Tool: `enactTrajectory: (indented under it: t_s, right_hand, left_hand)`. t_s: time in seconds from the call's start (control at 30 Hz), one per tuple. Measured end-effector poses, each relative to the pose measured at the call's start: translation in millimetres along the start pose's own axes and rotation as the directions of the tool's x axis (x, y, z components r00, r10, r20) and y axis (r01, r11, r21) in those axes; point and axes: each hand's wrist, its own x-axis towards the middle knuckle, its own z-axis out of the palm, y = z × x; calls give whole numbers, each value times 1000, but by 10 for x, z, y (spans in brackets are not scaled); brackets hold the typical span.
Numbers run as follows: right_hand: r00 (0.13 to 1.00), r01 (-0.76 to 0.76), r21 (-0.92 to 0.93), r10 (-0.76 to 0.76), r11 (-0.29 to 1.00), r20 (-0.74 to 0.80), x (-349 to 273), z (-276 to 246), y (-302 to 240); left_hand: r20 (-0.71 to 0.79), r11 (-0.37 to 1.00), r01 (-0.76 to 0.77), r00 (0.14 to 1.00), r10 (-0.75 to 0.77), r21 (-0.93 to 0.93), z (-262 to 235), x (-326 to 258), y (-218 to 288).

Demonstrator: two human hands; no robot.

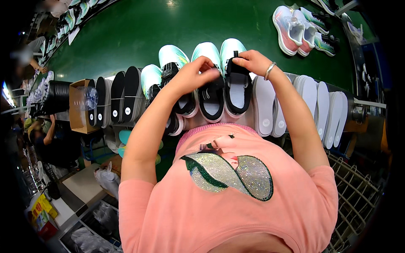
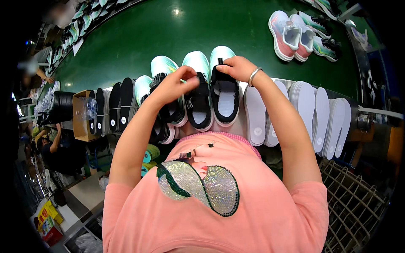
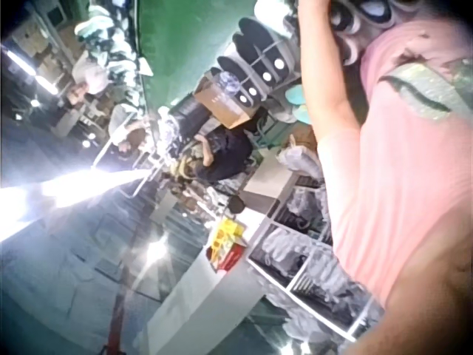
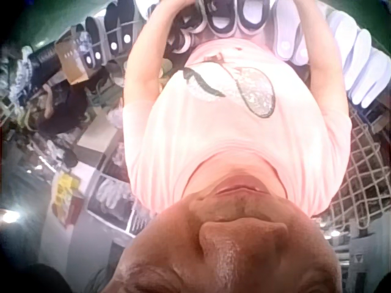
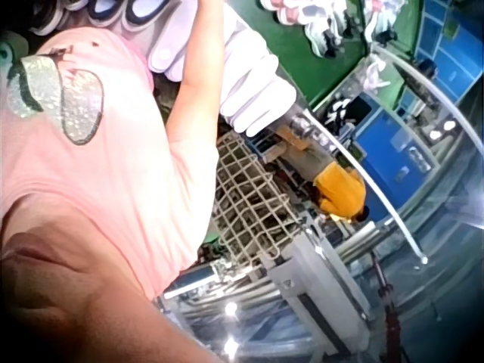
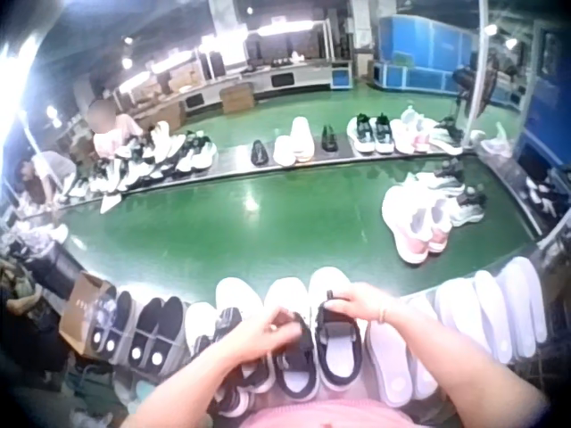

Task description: The person sorts various colors and styles of sneakers on a conveyor belt, inserting insoles into the shoes and arranging them in pairs before placing them back onto the belt or passing them to other workers.

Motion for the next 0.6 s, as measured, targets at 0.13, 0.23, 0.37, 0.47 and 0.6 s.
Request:
enactTrajectory:
  t_s: [0.13,0.23,0.37,0.47,0.6]
  right_hand:
    - [992,-89,211,67,973,109,41,-49,30]
    - [982,-121,205,86,971,170,73,-82,71]
    - [977,-148,204,111,968,184,79,-79,65]
    - [974,-154,165,123,974,188,87,-71,64]
    - [976,-167,176,137,970,168,86,-63,90]
  left_hand:
    - [38,763,-399,896,443,509,96,-332,-36]
    - [-49,784,-342,903,426,519,202,-309,-40]
    - [-141,963,-99,980,138,252,127,-105,-17]
    - [7,998,63,998,-63,-12,17,124,-195]
    - [74,994,110,991,-112,29,-9,301,-215]
